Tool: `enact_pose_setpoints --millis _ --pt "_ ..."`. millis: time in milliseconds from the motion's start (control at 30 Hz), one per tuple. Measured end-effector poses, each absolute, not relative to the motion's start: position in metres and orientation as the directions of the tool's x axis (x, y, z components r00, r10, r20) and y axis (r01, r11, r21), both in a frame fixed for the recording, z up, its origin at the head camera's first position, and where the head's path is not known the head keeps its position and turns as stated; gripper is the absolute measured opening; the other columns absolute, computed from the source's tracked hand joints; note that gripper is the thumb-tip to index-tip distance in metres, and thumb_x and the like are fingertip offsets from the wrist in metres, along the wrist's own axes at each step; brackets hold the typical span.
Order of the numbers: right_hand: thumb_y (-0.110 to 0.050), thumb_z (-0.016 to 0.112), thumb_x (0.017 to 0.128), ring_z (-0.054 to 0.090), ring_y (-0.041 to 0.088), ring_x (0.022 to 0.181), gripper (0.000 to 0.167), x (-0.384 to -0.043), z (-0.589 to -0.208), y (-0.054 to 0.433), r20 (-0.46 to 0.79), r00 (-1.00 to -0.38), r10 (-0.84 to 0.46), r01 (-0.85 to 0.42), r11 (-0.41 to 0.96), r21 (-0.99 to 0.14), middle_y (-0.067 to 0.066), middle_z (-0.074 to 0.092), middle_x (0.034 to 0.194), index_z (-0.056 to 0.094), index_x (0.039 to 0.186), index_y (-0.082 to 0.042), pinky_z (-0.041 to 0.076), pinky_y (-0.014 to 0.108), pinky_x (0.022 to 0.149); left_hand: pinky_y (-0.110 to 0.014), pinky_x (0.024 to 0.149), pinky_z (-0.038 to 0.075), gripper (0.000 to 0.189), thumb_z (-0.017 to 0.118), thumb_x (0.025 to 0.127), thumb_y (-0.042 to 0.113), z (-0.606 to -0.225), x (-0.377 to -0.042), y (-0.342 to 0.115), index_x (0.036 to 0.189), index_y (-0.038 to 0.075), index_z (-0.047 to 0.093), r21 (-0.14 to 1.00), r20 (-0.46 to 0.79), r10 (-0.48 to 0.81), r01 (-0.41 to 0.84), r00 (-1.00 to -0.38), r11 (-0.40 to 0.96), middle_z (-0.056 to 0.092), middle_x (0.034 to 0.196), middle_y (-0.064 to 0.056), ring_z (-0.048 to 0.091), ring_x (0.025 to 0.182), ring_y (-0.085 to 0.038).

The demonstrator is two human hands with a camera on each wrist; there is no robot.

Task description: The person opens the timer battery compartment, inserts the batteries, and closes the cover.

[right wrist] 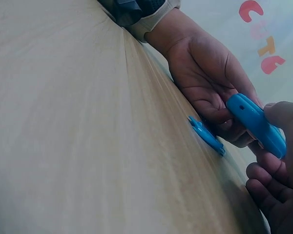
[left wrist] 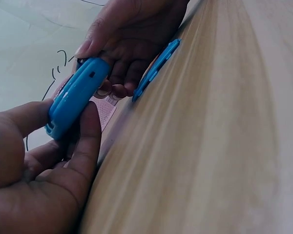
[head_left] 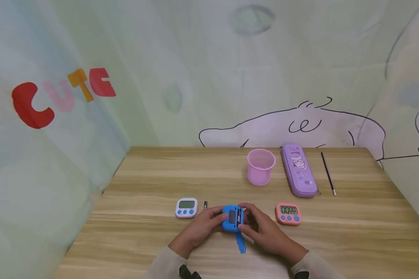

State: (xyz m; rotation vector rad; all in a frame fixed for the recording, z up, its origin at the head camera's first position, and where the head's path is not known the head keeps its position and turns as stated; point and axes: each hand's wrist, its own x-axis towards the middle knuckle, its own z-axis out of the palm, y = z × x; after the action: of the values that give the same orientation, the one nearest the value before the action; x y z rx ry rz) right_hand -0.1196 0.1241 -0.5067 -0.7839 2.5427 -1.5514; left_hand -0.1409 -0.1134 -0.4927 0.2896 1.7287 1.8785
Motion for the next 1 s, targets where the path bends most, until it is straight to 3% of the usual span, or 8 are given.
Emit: enact_pose_setpoints --millis 567,1000 --pt "-0.040 0.063 0.094 0.059 0.010 0.095 0.055 -0.1199 -0.5059 0.1222 0.201 -0.871 -0.449 -0.383 0.363 -0.849 -0.009 0.058 0.102 0.042 0.141 -0.020 0.052 0.030 0.090 -0.033 0.094 0.052 0.055 0.057 0.100 0.026 -0.4891 -0.1392 -0.1138 0.140 -0.009 0.043 0.973 -0.207 0.515 -0.229 -0.832 0.021 0.056 0.132 -0.020 0.060 0.114 -0.025" --pt "-0.032 0.064 0.095 0.061 0.011 0.088 0.051 -0.1181 -0.5039 0.1218 0.208 -0.859 -0.468 -0.375 0.300 -0.877 -0.005 0.060 0.099 0.040 0.140 -0.021 0.053 0.026 0.081 -0.033 0.096 0.051 0.053 0.054 0.101 0.023 -0.4884 -0.1377 -0.1120 0.141 -0.009 0.042 0.972 -0.196 0.524 -0.233 -0.829 -0.005 0.055 0.134 -0.021 0.059 0.115 -0.024"
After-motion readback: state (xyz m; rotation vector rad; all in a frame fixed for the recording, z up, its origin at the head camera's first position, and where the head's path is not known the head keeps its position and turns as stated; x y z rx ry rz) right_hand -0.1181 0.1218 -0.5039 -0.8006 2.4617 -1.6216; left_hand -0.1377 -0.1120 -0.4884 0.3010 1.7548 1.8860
